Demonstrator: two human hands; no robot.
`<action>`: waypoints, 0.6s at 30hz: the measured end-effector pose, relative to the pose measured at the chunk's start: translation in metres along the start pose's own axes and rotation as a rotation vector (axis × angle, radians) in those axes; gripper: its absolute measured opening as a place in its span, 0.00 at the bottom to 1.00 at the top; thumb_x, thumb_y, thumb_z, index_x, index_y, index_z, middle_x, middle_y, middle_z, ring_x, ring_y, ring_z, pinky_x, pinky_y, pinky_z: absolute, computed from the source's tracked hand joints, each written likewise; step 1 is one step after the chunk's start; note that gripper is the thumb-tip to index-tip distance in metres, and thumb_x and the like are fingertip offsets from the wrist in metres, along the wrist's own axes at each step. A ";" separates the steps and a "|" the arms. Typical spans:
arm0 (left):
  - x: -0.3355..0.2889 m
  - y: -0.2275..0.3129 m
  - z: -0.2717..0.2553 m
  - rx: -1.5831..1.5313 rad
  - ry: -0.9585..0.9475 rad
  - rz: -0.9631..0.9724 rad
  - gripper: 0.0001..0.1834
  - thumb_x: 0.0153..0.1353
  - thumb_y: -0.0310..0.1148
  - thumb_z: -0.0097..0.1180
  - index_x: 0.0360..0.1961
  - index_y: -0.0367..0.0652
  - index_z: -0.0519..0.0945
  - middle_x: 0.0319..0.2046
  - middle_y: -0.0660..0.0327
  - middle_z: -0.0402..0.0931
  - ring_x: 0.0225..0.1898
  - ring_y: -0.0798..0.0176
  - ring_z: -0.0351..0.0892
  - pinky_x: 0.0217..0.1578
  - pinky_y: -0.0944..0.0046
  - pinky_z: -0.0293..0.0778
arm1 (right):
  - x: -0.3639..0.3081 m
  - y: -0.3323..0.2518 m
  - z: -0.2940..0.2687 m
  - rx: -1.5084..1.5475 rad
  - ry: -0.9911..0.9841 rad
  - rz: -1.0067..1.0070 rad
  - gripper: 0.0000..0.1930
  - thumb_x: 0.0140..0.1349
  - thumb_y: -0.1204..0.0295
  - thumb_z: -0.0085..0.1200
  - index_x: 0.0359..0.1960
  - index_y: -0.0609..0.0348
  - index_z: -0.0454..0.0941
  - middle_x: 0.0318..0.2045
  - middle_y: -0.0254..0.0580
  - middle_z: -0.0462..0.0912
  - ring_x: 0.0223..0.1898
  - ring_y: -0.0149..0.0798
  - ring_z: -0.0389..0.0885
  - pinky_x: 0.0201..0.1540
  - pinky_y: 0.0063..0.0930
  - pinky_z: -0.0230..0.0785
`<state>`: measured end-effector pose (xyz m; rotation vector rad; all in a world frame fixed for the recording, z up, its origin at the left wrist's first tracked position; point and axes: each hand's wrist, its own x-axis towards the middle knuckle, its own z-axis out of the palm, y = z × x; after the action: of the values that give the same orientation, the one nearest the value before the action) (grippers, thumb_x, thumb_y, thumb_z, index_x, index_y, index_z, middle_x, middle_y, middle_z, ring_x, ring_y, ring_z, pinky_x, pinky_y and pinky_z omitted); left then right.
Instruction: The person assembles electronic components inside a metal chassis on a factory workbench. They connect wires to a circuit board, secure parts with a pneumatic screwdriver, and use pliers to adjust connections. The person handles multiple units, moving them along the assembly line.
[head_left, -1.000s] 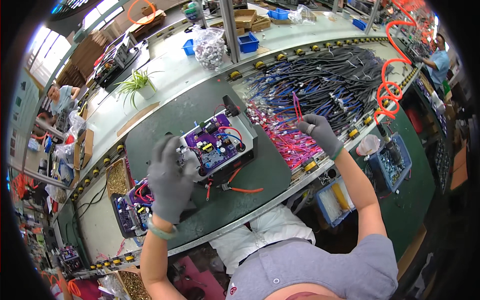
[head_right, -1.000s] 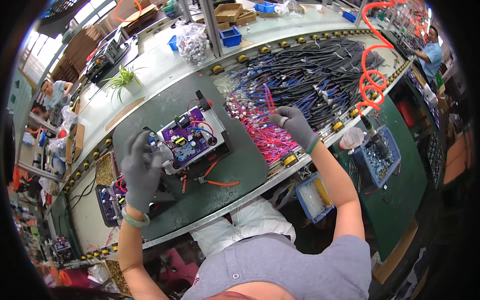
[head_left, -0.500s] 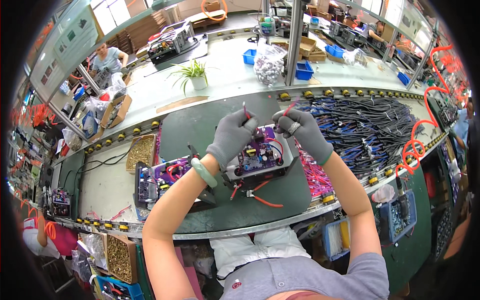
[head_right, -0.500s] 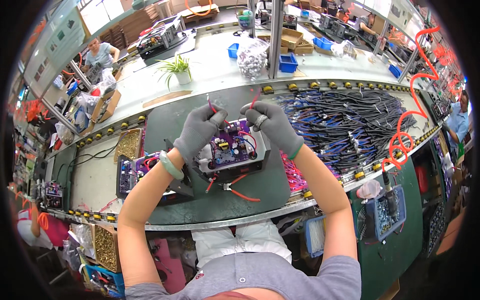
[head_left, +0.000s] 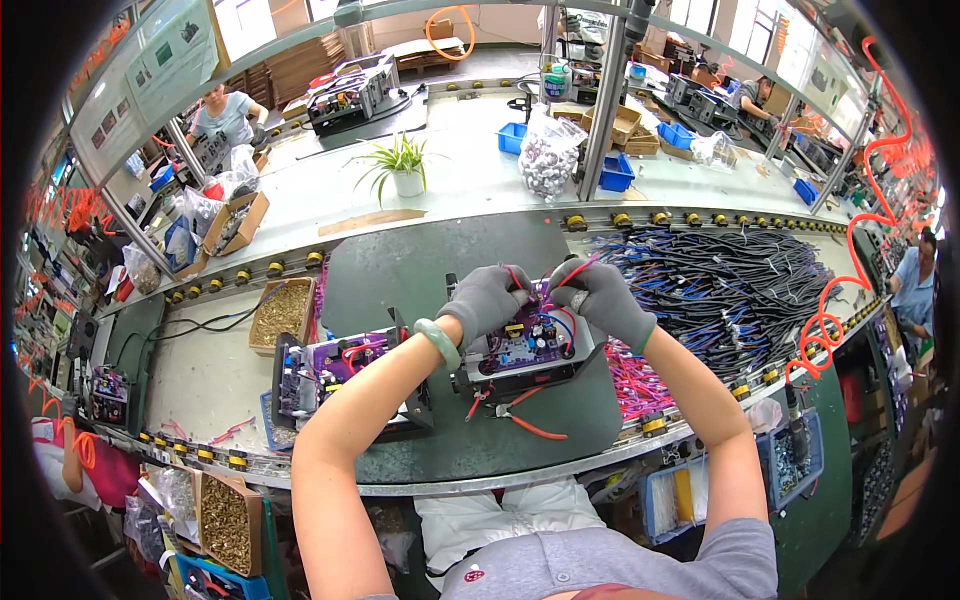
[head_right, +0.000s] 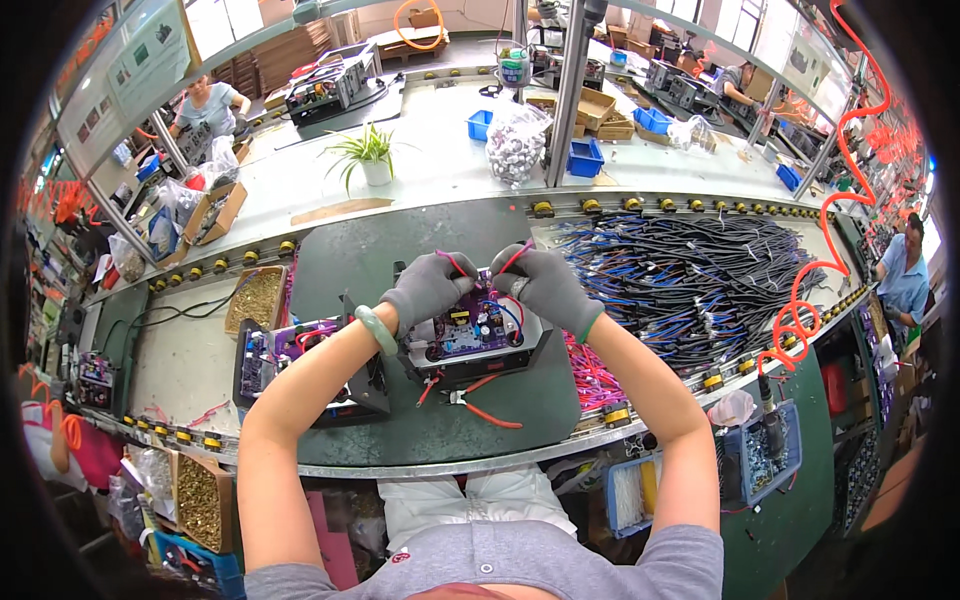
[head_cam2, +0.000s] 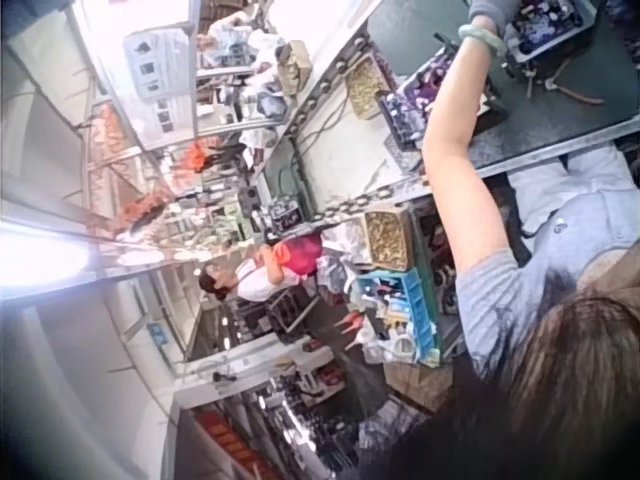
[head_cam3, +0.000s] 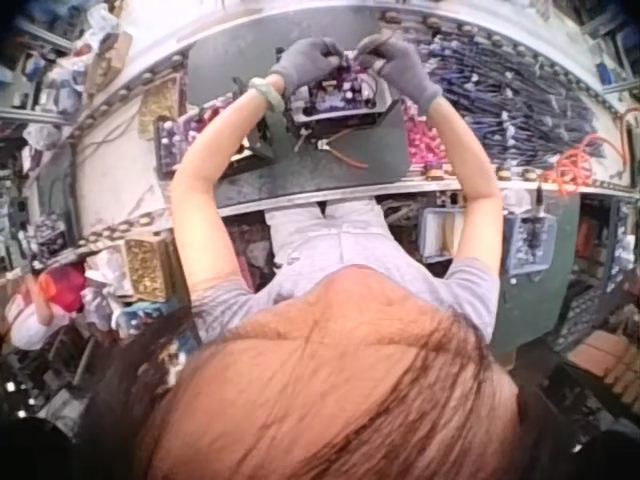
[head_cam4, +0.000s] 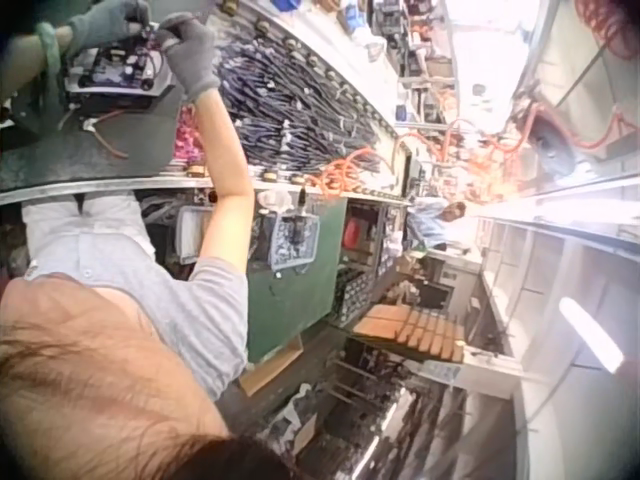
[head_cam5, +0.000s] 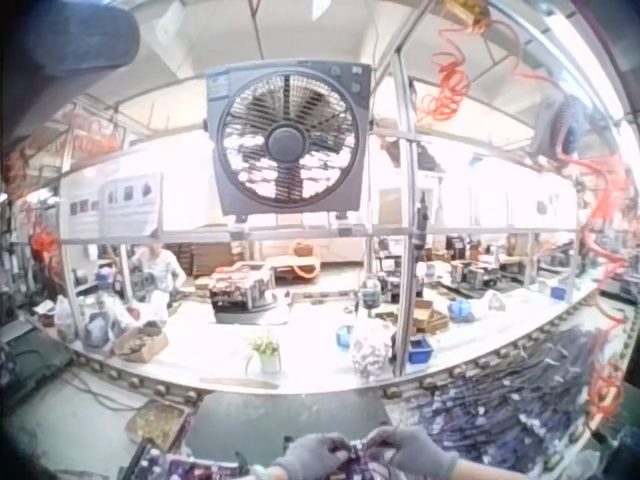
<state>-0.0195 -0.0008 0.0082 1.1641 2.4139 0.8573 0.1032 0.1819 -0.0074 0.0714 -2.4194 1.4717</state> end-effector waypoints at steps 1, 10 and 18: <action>-0.002 -0.001 -0.001 -0.047 0.002 -0.012 0.13 0.60 0.39 0.58 0.43 0.49 0.85 0.37 0.54 0.84 0.41 0.53 0.84 0.46 0.58 0.77 | 0.001 -0.003 0.001 -0.058 -0.030 0.003 0.05 0.58 0.76 0.62 0.36 0.59 0.81 0.33 0.41 0.84 0.36 0.34 0.83 0.41 0.29 0.75; -0.010 0.010 -0.008 0.107 -0.097 -0.075 0.14 0.59 0.43 0.61 0.43 0.50 0.86 0.39 0.55 0.84 0.42 0.52 0.84 0.47 0.57 0.76 | 0.010 -0.014 0.004 -0.635 -0.120 -0.211 0.07 0.52 0.67 0.65 0.30 0.54 0.84 0.36 0.39 0.80 0.43 0.47 0.79 0.46 0.41 0.72; -0.008 0.008 -0.004 0.139 -0.074 -0.039 0.14 0.58 0.44 0.60 0.42 0.50 0.86 0.37 0.54 0.84 0.41 0.51 0.83 0.45 0.55 0.76 | 0.007 -0.004 0.005 -0.637 -0.070 -0.283 0.07 0.52 0.66 0.65 0.30 0.53 0.83 0.36 0.39 0.81 0.41 0.47 0.79 0.46 0.40 0.73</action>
<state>-0.0122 -0.0044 0.0168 1.1726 2.4599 0.6316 0.0961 0.1764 -0.0038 0.3082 -2.6762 0.5512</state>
